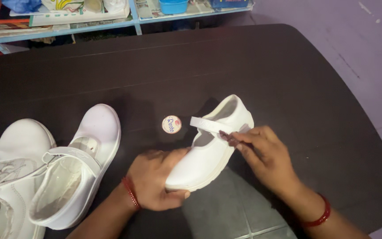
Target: The person wipes a pair of white shoes with a cloth, cleaning the upper surface and the side of the soles.
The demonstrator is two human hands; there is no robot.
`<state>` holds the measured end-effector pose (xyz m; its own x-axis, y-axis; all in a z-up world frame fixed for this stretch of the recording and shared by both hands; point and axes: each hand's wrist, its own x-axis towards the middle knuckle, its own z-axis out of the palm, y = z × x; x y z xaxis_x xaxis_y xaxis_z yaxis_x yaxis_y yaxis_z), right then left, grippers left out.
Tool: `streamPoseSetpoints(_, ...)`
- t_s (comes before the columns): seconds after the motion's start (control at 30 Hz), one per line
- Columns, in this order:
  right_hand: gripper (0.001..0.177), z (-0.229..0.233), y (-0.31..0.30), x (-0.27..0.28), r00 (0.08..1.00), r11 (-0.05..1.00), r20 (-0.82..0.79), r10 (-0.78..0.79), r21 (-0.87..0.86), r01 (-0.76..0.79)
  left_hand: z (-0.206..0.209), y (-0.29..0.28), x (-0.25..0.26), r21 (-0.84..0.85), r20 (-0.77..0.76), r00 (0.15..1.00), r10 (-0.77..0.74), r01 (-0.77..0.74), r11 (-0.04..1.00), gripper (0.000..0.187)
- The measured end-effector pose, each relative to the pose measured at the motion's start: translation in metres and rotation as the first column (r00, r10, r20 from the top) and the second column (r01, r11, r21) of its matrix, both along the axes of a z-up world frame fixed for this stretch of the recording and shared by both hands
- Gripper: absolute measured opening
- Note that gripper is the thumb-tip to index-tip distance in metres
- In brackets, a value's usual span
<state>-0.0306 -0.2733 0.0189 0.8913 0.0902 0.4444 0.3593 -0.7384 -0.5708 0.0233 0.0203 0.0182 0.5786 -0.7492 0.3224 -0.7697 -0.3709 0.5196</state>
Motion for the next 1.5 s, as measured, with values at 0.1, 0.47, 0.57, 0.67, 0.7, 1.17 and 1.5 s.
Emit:
streamPoseSetpoints(0.1, 0.022, -0.002, 0.006, -0.009, 0.998, 0.998, -0.034, 0.053, 0.036, -0.052, 0.015, -0.005, -0.014, 0.107, 0.013, 0.994, 0.111, -0.112, 0.988, 0.093)
streamPoseSetpoints(0.47, 0.019, -0.002, 0.03, -0.021, 0.912, 0.903, -0.024, 0.41, -0.133, -0.409, -0.009, -0.037, -0.032, -0.001, 0.292, 0.927, 0.235, -0.245, 0.97, 0.099)
streamPoseSetpoints(0.57, 0.017, 0.001, 0.022, -0.02, 0.948, 0.929, -0.136, 0.287, -0.202, -0.311, -0.01, -0.03, -0.031, -0.044, 0.202, 0.954, 0.224, -0.219, 0.975, 0.092)
streamPoseSetpoints(0.67, 0.019, 0.005, 0.013, -0.017, 0.986, 0.973, 0.011, 0.168, -0.163, -0.164, -0.002, -0.028, -0.034, -0.107, -0.017, 0.958, 0.287, -0.287, 0.952, 0.088)
streamPoseSetpoints(0.7, 0.017, 0.007, 0.01, -0.017, 0.989, 0.989, 0.052, 0.136, -0.062, -0.132, 0.0, -0.027, -0.034, -0.152, -0.162, 0.942, 0.294, -0.319, 0.936, 0.084)
streamPoseSetpoints(1.17, 0.033, 0.011, 0.019, -0.029, 0.948, 0.937, 0.112, 0.299, -0.225, -0.269, 0.01, -0.032, -0.018, -0.164, -0.306, 0.828, 0.469, -0.532, 0.831, 0.03)
streamPoseSetpoints(1.5, 0.051, 0.015, 0.019, -0.023, 0.937, 0.908, 0.191, 0.292, -0.363, -0.209, 0.018, -0.03, -0.014, 0.055, -0.467, 0.682, 0.563, -0.613, 0.789, 0.042)
